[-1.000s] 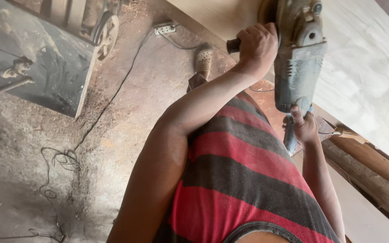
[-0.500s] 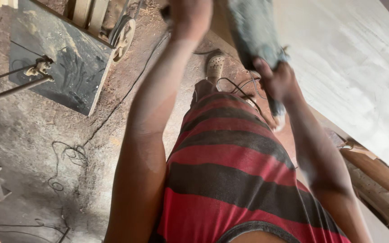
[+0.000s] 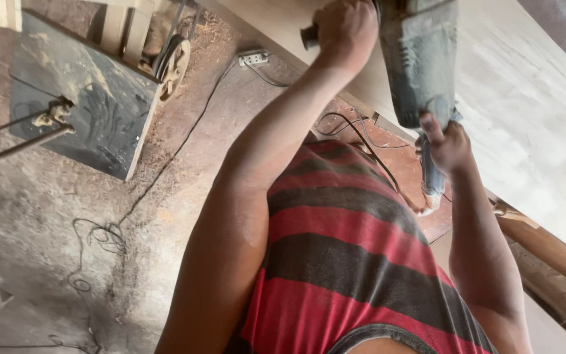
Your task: The person uses an electric sander to smooth the surface of a large wooden plank. They move the sander back and forth along the length of the plank, applying consistent pressure to even out the wood grain.
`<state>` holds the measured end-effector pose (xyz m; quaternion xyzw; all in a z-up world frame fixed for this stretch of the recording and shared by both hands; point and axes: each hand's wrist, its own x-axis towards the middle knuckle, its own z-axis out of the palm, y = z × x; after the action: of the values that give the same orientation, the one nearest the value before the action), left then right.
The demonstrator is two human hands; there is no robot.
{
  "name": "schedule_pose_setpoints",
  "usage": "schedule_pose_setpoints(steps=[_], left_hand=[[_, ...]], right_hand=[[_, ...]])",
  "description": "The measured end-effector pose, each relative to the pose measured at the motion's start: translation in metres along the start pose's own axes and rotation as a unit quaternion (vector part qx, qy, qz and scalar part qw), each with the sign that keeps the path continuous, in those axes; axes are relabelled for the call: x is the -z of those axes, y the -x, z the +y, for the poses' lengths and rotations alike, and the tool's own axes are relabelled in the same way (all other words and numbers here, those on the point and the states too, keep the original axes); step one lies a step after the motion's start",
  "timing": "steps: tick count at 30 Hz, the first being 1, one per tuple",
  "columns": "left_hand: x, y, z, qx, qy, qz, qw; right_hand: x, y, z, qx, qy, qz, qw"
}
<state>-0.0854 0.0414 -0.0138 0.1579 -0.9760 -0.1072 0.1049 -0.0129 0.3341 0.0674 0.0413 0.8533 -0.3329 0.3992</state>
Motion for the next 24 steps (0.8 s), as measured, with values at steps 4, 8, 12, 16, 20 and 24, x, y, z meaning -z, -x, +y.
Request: schedule_pose_setpoints(steps=[4,8,12,16,20,24], left_hand=[[0.004,0.020,0.057,-0.063,-0.116,-0.178,0.975],[-0.002,0.035,0.109,-0.116,-0.143,-0.225,0.957],[-0.018,0.055,0.165,-0.161,-0.082,-0.259,0.949],[-0.038,0.062,0.191,-0.179,-0.018,-0.318,0.931],[-0.031,0.068,0.164,-0.221,0.016,-0.250,0.942],[-0.005,0.067,0.083,-0.236,0.080,-0.014,0.968]], right_hand=[[0.001,0.017,0.054,-0.014,-0.060,0.038,0.997],[-0.009,0.043,0.106,-0.062,-0.160,0.059,0.983],[-0.019,0.073,0.144,-0.095,-0.315,0.088,0.940],[-0.034,0.086,0.169,-0.107,-0.412,0.104,0.899],[-0.041,0.090,0.171,-0.074,-0.437,0.097,0.891],[-0.043,0.062,0.122,-0.083,-0.366,0.056,0.925]])
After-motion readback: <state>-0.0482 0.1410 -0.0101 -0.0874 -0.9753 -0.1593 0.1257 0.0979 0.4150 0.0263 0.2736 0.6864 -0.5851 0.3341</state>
